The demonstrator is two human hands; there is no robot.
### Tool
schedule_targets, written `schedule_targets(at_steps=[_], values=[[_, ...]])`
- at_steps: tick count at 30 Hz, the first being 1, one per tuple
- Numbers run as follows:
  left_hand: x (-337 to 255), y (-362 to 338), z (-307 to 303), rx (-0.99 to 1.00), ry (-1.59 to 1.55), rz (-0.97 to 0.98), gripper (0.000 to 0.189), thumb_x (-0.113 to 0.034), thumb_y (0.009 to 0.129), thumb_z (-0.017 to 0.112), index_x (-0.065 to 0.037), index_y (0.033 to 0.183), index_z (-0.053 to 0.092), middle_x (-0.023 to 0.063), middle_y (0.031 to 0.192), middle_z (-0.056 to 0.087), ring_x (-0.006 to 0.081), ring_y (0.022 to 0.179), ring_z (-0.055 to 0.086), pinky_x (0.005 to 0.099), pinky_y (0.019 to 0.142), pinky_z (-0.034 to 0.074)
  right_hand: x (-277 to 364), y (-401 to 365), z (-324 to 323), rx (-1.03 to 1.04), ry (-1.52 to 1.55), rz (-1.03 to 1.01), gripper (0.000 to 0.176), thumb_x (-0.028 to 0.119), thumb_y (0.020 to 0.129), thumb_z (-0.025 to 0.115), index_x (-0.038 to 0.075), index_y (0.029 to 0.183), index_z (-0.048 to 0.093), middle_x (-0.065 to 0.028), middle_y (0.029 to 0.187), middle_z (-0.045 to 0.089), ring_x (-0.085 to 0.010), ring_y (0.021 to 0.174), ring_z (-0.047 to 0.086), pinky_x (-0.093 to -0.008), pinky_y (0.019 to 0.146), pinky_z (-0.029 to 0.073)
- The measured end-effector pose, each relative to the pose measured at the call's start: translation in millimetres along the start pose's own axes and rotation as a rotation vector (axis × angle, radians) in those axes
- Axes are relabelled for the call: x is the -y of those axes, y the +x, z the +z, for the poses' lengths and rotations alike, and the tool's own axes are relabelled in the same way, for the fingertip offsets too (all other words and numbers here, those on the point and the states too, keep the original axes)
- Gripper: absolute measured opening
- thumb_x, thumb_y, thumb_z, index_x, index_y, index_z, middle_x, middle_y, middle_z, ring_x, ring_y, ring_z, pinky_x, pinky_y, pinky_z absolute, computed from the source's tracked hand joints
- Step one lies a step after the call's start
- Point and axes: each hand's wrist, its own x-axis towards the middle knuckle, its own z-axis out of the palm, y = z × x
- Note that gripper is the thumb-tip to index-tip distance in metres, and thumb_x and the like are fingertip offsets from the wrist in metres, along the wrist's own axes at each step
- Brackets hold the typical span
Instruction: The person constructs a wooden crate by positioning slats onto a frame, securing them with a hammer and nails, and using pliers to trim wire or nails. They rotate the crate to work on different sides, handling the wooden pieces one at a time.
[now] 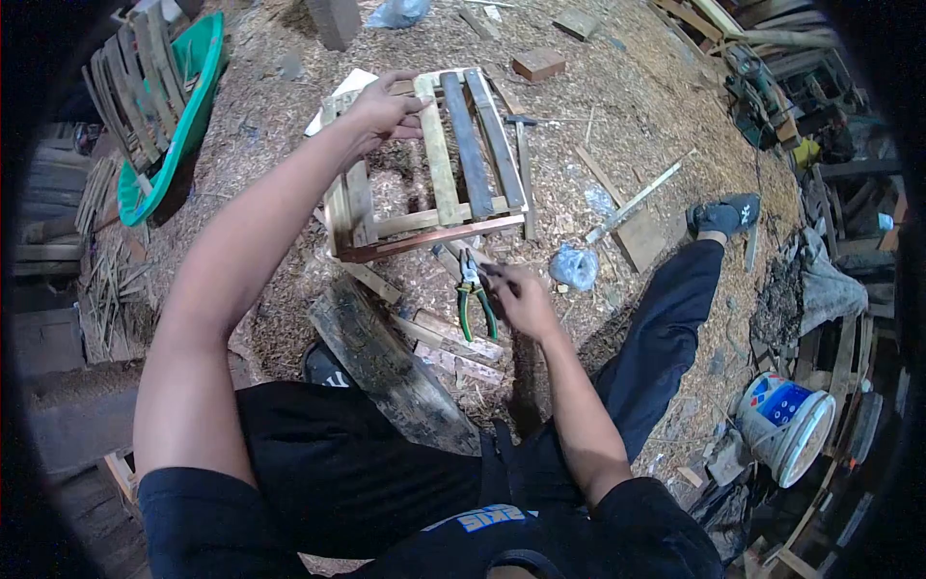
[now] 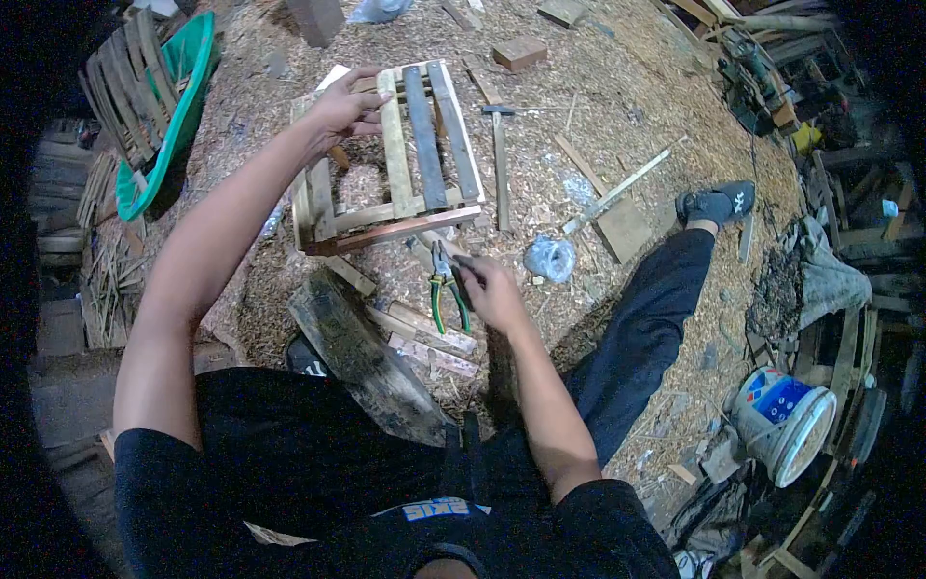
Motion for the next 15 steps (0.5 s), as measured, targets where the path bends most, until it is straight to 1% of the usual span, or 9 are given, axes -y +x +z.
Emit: schedule_targets(at_steps=[1,2,5,6,8,9,11,12,15], values=[[2,0,0,0.001,-0.014,0.004,0.063,-0.002,0.097,0.071,-0.010,0.151,0.040,0.0173,0.110,0.072,0.0266,0.083,0.076,0.0387,0.067,0.069,-2,3,-11,0.011,0.072,0.063,0.030,0.015,0.097,0.066,0.002,0.123,0.073,-0.0238,0.119,0.072,-0.0393,0.114,0.068,-0.0428,0.100,0.052],[2,1,-1,0.007,0.008,0.007,0.063,-0.003,0.097,0.071,-0.009,0.151,0.039,0.0189,0.114,0.071,0.0277,0.087,0.076,0.0403,0.071,0.069,-12,3,-19,-0.063,0.074,0.013,0.027,0.015,0.098,0.066,0.002,0.121,0.074,-0.0215,0.116,0.073,-0.0382,0.110,0.069,-0.0430,0.099,0.052],[-3,-5,3,-0.012,0.009,-0.005,0.065,-0.003,0.096,0.072,-0.009,0.151,0.038,0.0200,0.116,0.070,0.0284,0.090,0.076,0.0415,0.074,0.069,-27,6,-60,-0.249,0.106,0.097,0.023,0.012,0.098,0.067,-0.003,0.115,0.074,-0.0197,0.107,0.075,-0.0300,0.100,0.073,-0.0376,0.091,0.056],[-2,-6,4,-0.001,-0.035,0.000,0.064,-0.003,0.096,0.073,-0.009,0.150,0.039,0.0200,0.116,0.069,0.0289,0.091,0.075,0.0422,0.076,0.069,-34,4,-75,-0.298,0.081,0.106,0.022,0.011,0.099,0.066,-0.001,0.115,0.075,-0.0168,0.107,0.076,-0.0232,0.096,0.073,-0.0347,0.085,0.057],[-6,-11,6,-0.018,-0.039,-0.016,0.062,-0.003,0.095,0.073,-0.009,0.148,0.041,0.0182,0.112,0.069,0.0283,0.089,0.075,0.0416,0.074,0.069,-52,2,-90,-0.420,-0.052,0.104,0.020,0.010,0.098,0.067,-0.003,0.110,0.076,-0.0181,0.100,0.077,-0.0253,0.090,0.074,-0.0372,0.080,0.058],[-9,-13,7,-0.020,-0.031,-0.029,0.061,-0.003,0.095,0.073,-0.009,0.147,0.042,0.0176,0.112,0.069,0.0280,0.089,0.075,0.0412,0.074,0.068,-64,1,-95,-0.409,-0.100,0.194,0.021,0.010,0.097,0.068,-0.003,0.110,0.076,-0.0206,0.099,0.077,-0.0273,0.090,0.075,-0.0375,0.082,0.057],[-8,-11,6,-0.026,-0.036,-0.026,0.061,-0.003,0.096,0.073,-0.010,0.148,0.042,0.0175,0.112,0.069,0.0276,0.089,0.075,0.0411,0.073,0.068,-79,1,-100,-0.303,-0.257,0.274,0.022,0.009,0.095,0.069,-0.002,0.112,0.077,-0.0226,0.102,0.076,-0.0314,0.091,0.074,-0.0374,0.084,0.057],[-7,-10,6,-0.010,-0.029,-0.035,0.061,-0.003,0.096,0.072,-0.010,0.148,0.042,0.0173,0.112,0.069,0.0272,0.089,0.075,0.0410,0.072,0.068,-86,2,-97,-0.298,-0.262,0.258,0.022,0.009,0.095,0.069,-0.002,0.112,0.077,-0.0226,0.102,0.076,-0.0314,0.091,0.074,-0.0374,0.084,0.057],[-5,-10,7,-0.007,-0.039,-0.025,0.061,-0.004,0.097,0.071,-0.011,0.150,0.041,0.0171,0.112,0.069,0.0267,0.089,0.075,0.0409,0.072,0.068,-101,5,-81,-0.335,-0.271,0.260,0.025,0.007,0.090,0.073,-0.001,0.114,0.077,-0.0236,0.104,0.074,-0.0347,0.090,0.073,-0.0397,0.084,0.056]])
